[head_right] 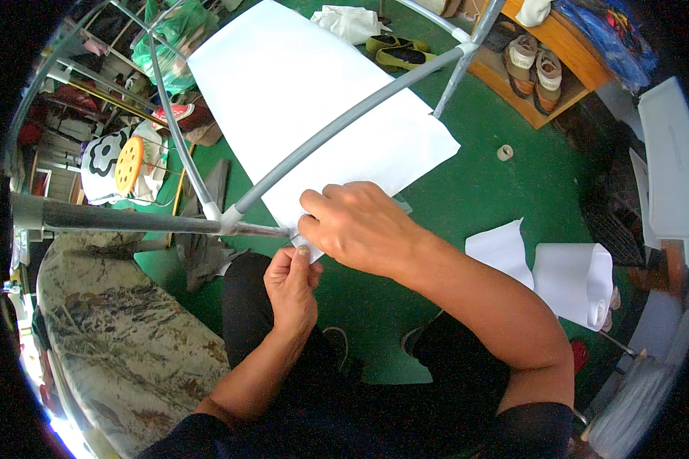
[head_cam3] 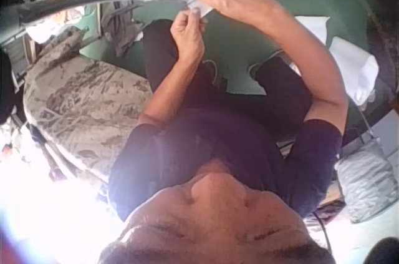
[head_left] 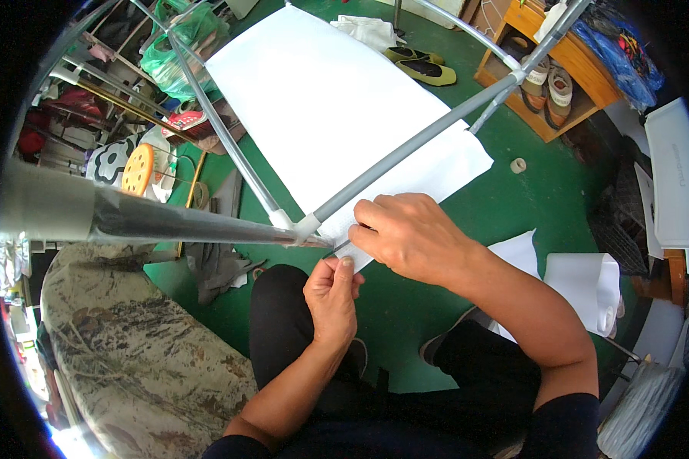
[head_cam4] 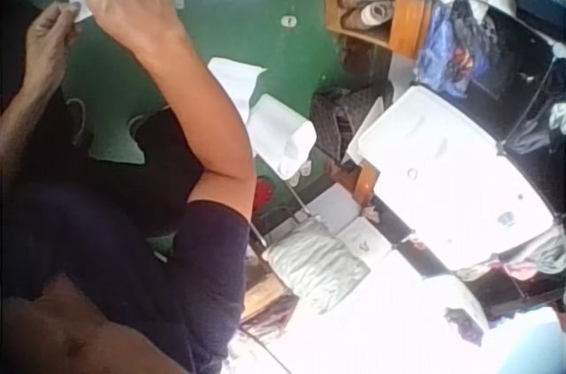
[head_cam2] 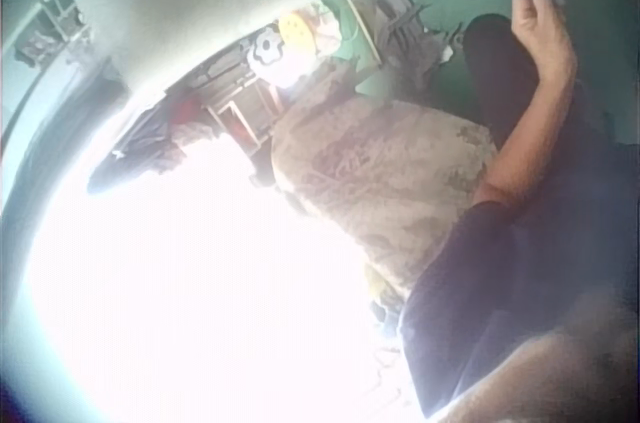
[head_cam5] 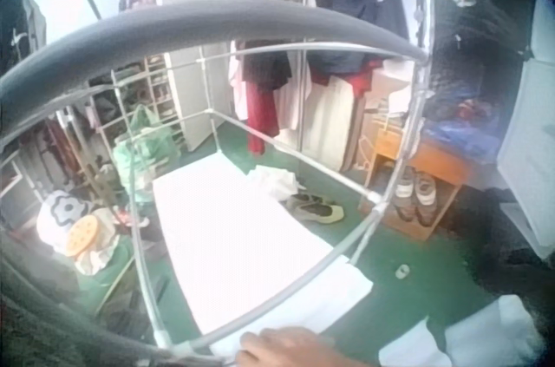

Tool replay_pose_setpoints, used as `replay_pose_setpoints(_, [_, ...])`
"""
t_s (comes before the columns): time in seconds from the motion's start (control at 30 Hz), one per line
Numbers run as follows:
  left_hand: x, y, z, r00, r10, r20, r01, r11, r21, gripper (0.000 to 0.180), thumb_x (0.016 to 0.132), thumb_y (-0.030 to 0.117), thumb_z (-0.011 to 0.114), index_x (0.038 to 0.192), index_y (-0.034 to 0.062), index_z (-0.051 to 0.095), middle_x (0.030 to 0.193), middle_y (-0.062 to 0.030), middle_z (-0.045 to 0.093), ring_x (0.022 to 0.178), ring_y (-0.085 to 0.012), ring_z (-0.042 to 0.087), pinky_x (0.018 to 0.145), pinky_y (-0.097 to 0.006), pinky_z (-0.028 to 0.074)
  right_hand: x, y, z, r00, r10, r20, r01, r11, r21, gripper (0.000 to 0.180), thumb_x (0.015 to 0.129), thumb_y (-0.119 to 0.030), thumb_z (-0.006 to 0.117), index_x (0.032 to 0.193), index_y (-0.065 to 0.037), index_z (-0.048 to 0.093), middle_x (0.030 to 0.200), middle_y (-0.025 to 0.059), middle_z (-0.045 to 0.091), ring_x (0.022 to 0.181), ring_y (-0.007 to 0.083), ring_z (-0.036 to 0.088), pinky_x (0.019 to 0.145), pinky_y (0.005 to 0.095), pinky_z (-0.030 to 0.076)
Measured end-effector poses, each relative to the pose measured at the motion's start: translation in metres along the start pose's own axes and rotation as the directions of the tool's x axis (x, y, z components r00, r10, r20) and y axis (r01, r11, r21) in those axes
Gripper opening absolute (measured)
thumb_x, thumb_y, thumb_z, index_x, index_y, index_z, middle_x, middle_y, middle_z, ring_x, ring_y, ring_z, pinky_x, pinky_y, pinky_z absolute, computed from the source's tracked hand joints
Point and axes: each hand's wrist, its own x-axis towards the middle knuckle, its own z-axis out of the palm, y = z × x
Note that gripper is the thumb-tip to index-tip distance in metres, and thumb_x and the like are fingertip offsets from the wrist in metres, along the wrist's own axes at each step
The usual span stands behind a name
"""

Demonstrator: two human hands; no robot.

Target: The person secures a white foam sheet to a metal frame using clear tape and a utility knife. They repeatedly fold the foam edges over the frame, apply tape to hold them in place, and trim excess material.

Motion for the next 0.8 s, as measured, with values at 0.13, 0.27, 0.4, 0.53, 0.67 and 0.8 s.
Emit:
replay_pose_setpoints(0.13, [0.0009, -0.0016, -0.0001, 1.0, 0.02, 0.011, -0.02, 1.0, -0.004, 0.019, 0.101, 0.017, 0.062, 0.085, 0.007, 0.06, 0.071, -0.0008, 0.062, 0.057, -0.004, 0.047, 0.052, -0.019, 0.036, 0.0022, 0.0014, -0.0055, 0.997, 0.02, 0.07, -0.02, 1.0, -0.007, 0.008, 0.077, -0.008, 0.067, 0.071, -0.003, 0.063, 0.08, 0.0087, 0.06, 0.071, 0.021, 0.066, 0.059, 0.0332, 0.057])
replay_pose_setpoints(0.27, [0.0017, -0.0001, 0.0017, 0.999, 0.027, 0.019, -0.027, 1.0, 0.001, 0.018, 0.101, 0.016, 0.062, 0.085, 0.0073, 0.059, 0.07, -0.0006, 0.061, 0.057, -0.0041, 0.047, 0.051, -0.019, 0.036, 0.0017, 0.0047, -0.0066, 0.997, 0.029, 0.068, -0.029, 1.0, -0.006, 0.009, 0.077, -0.006, 0.067, 0.07, -0.003, 0.063, 0.08, 0.0088, 0.06, 0.071, 0.0209, 0.066, 0.06, 0.0332, 0.057])
replay_pose_setpoints(0.4, [0.0024, -0.0016, 0.0003, 1.0, 0.02, 0.023, -0.02, 1.0, -0.016, 0.017, 0.1, 0.014, 0.063, 0.085, 0.0076, 0.058, 0.069, -0.0005, 0.061, 0.055, -0.0042, 0.047, 0.05, -0.019, 0.036, 0.0022, 0.0077, -0.0048, 0.998, 0.006, 0.061, -0.006, 1.0, -0.005, 0.008, 0.077, -0.006, 0.067, 0.071, -0.003, 0.064, 0.08, 0.0092, 0.061, 0.071, 0.0209, 0.066, 0.06, 0.0335, 0.057])
replay_pose_setpoints(0.53, [0.0026, -0.0026, -0.0001, 0.999, 0.022, 0.027, -0.022, 1.0, -0.016, 0.017, 0.1, 0.014, 0.062, 0.085, 0.0085, 0.057, 0.07, -0.0013, 0.06, 0.054, -0.0056, 0.045, 0.049, -0.021, 0.033, 0.0037, 0.0088, -0.0079, 0.997, 0.01, 0.072, -0.011, 1.0, 0.015, 0.007, 0.077, -0.007, 0.066, 0.072, -0.002, 0.065, 0.081, 0.01, 0.062, 0.072, 0.022, 0.066, 0.06, 0.0342, 0.057])
replay_pose_setpoints(0.67, [0.0014, 0.0005, 0.0024, 1.0, 0.016, 0.023, -0.015, 1.0, -0.019, 0.017, 0.1, 0.013, 0.063, 0.085, 0.0082, 0.057, 0.069, -0.0017, 0.06, 0.054, -0.0058, 0.045, 0.049, -0.021, 0.033, 0.0057, 0.0069, -0.0063, 0.997, 0.01, 0.082, -0.012, 1.0, 0.025, 0.008, 0.077, -0.007, 0.066, 0.072, -0.001, 0.065, 0.082, 0.0112, 0.062, 0.073, 0.0232, 0.066, 0.06, 0.035, 0.057])
replay_pose_setpoints(0.8, [0.0003, 0.0015, 0.0029, 0.999, 0.022, 0.024, -0.022, 1.0, -0.001, 0.018, 0.1, 0.012, 0.063, 0.084, 0.0083, 0.056, 0.069, -0.0017, 0.059, 0.053, -0.006, 0.045, 0.048, -0.021, 0.033, 0.0067, 0.0071, -0.007, 0.994, 0.015, 0.112, -0.018, 1.0, 0.024, 0.009, 0.077, -0.007, 0.065, 0.071, -0.001, 0.065, 0.082, 0.0118, 0.062, 0.073, 0.0234, 0.066, 0.06, 0.0358, 0.057])
